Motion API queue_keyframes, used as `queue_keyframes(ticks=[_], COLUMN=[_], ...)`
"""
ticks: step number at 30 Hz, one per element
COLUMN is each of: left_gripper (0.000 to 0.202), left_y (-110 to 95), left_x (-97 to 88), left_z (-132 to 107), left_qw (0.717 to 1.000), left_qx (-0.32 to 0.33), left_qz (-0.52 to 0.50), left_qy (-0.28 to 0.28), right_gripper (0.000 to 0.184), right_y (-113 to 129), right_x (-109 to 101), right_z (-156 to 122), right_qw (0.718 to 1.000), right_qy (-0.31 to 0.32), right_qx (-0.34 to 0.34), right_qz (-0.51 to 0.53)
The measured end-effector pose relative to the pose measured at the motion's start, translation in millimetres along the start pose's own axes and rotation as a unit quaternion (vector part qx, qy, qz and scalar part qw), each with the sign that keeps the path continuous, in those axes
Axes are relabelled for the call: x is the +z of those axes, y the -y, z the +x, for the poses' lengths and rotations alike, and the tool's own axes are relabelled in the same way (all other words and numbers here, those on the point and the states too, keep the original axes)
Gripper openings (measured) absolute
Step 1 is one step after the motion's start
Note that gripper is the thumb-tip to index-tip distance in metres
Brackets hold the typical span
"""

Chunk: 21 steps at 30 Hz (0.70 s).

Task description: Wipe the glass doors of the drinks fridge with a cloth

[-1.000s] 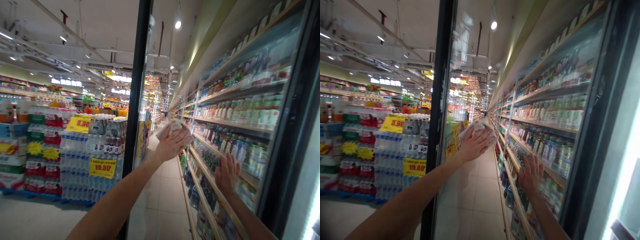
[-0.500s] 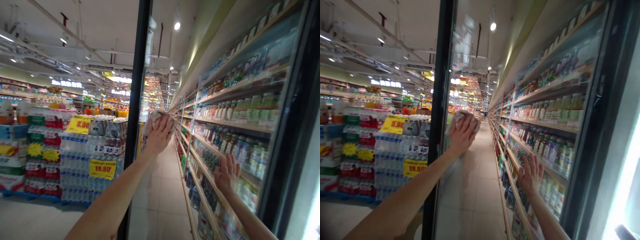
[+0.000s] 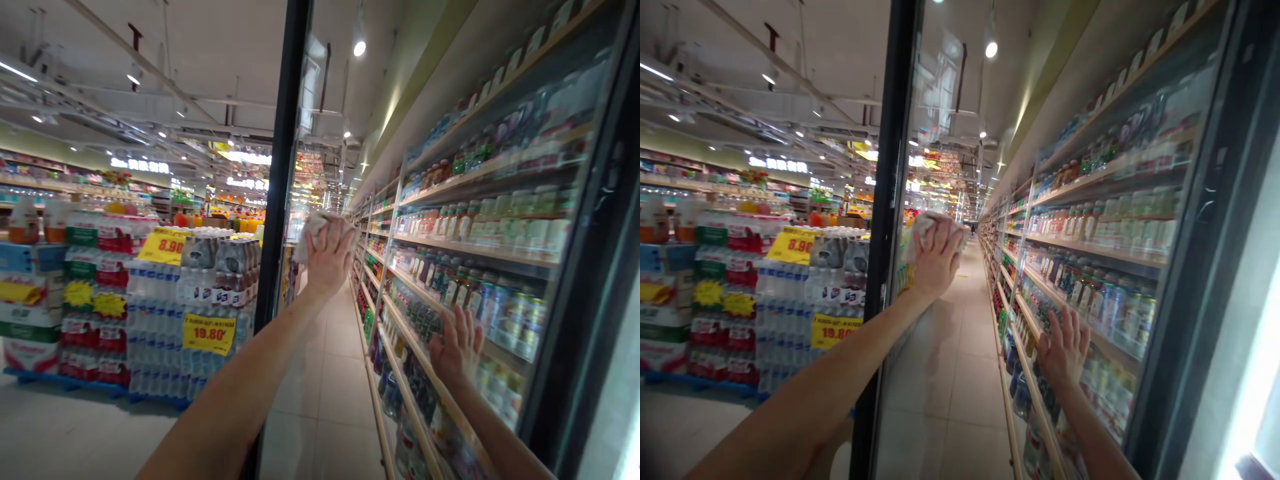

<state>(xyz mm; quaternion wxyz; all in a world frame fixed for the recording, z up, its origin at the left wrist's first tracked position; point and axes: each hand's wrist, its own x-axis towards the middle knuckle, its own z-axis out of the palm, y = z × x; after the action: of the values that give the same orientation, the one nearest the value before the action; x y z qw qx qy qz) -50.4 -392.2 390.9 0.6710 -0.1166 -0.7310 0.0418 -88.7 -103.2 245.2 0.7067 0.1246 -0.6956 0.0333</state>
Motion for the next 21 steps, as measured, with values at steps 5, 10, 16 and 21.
queue_keyframes(ticks=[5, 10, 16, 21], left_gripper=[0.04, 0.04, 0.045, 0.04], left_y=[-46, -21, -27, -32], left_x=[11.9, 5.0, 2.6, 4.8], left_z=[-30, 13, 23, 10], left_qw=[0.92, 0.962, 0.999, 0.957], left_qx=[0.385, 0.266, 0.049, 0.286], left_qz=[-0.069, -0.054, -0.016, -0.046], left_qy=[0.036, 0.028, 0.009, 0.023], right_gripper=[0.06, 0.061, 0.061, 0.06], right_y=[-1, -1, -2, 0], right_x=[-1, -2, -4, -5], right_z=[1, 1, 1, 2], right_qw=[1.0, 1.0, 1.0, 1.0], right_qy=[-0.011, -0.009, -0.007, -0.013], right_qx=[-0.003, -0.006, -0.007, -0.01], right_qz=[0.002, 0.002, 0.004, 0.001])
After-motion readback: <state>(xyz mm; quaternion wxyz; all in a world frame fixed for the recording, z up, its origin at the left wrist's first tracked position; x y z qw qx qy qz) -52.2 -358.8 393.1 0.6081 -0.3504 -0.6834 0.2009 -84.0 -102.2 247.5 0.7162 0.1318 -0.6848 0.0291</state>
